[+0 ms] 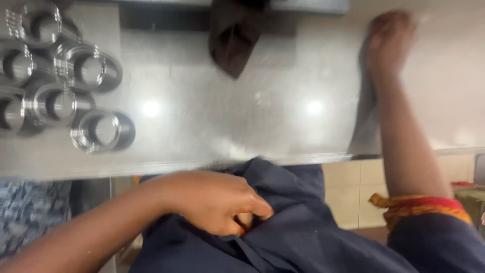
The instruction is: Cleaning industrial metal cylinders with a cloth and inspecting them using a dial indicator gauge.
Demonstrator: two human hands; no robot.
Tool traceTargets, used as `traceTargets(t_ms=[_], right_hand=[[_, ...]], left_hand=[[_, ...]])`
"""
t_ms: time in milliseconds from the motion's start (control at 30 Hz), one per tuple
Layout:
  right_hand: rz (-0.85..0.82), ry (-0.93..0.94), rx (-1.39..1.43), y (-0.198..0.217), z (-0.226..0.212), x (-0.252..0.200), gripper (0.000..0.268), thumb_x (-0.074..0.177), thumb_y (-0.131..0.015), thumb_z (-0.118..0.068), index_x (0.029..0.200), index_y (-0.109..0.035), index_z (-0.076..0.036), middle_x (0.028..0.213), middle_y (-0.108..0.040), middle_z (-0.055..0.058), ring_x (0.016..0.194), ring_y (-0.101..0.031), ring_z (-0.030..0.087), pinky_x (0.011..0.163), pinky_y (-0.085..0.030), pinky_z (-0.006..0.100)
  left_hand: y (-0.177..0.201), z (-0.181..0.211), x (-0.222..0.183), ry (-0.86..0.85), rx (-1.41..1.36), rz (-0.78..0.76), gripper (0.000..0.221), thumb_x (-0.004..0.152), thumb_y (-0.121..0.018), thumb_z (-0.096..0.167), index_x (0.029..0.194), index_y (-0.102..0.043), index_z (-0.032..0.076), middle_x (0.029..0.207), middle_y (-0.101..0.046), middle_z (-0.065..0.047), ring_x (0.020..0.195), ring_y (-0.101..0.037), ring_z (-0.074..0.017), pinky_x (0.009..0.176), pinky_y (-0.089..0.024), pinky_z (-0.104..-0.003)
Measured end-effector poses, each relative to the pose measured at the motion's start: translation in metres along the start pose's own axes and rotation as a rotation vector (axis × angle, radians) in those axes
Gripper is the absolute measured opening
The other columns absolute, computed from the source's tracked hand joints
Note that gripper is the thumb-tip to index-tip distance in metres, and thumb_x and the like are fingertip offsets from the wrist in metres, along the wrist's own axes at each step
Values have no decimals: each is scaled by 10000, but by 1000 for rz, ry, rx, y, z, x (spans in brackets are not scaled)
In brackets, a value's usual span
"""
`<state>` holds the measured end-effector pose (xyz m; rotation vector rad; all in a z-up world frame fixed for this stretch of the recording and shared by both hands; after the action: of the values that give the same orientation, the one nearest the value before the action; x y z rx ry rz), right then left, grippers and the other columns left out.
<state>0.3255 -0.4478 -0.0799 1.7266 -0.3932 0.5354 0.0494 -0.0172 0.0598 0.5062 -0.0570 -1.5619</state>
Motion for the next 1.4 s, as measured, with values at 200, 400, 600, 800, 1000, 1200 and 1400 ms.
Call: traceTargets(t_ms=[200, 400, 600, 800, 1000, 1200, 1400], right_hand=[[-112, -121, -7, 34, -61, 7, 257, 902, -643, -50, 1146, -700, -106, 1308, -605, 134, 1243, -508, 377, 1053, -380, 511], [-109, -154, -6, 39, -65, 9, 301, 852, -657, -58, 1143, -709, -113, 1309, -614, 107, 1271, -512, 344, 1069, -379, 485], [-129, -190, 26, 49, -81, 11, 275, 887, -657, -85, 1158, -701, -112, 1315, -612, 88, 1280, -513, 326, 1073, -388, 466], [-130, -200, -36, 42, -67, 7, 258, 895, -670, -100, 1150, -706, -108, 1313, -596, 116, 1266, -505, 336, 1065, -382, 463], [-133, -191, 26, 48, -86, 10, 262, 884, -664, -87, 1142, -707, -101, 1311, -612, 97, 1276, -515, 326, 1080, -387, 454], [-127, -178, 4, 52, -84, 12, 265, 875, -669, -74, 1136, -706, -104, 1309, -619, 84, 1277, -518, 315, 1077, -390, 452], [-131, -189, 3, 53, -88, 13, 264, 884, -680, -75, 1145, -705, -105, 1310, -617, 78, 1282, -513, 313, 1085, -386, 455]], left_hand=[[1, 3, 14, -194, -455, 189, 549, 811, -636, -20, 1351, -556, 37, 1044, -759, -73, 806, -713, -250, 710, -545, -368], [-21, -21, 34, 16, -358, 96, 484, 799, -735, 36, 1261, -593, 21, 1078, -787, -128, 863, -728, -242, 755, -559, -363], [-17, -24, 41, 39, -403, 101, 440, 843, -737, 45, 1254, -580, 34, 1120, -765, -134, 998, -753, -224, 824, -584, -316], [-50, -56, 60, 24, -370, 29, 229, 1009, -602, 73, 1223, -568, 1, 929, -771, -105, 818, -751, -186, 740, -563, -276], [-64, -71, 47, 71, -448, 28, 531, 1055, -516, 143, 1537, -320, 41, 779, -686, -91, 677, -668, -151, 709, -534, -264], [-64, -76, 61, 48, -319, -1, 418, 1089, -434, 240, 1458, -395, 47, 759, -684, -118, 650, -674, -176, 676, -547, -299], [-68, -68, 58, 72, -175, -55, 397, 1123, -350, 334, 1378, -470, 55, 740, -682, -145, 623, -681, -202, 642, -561, -333]])
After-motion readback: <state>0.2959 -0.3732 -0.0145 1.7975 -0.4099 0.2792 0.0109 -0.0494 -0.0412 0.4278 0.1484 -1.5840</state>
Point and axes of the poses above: each hand's wrist, its own x-axis towards the middle knuckle, its own y-axis out of the back of the hand, z = x × y, the point moved 8 cm from there along x, towards the middle knuckle
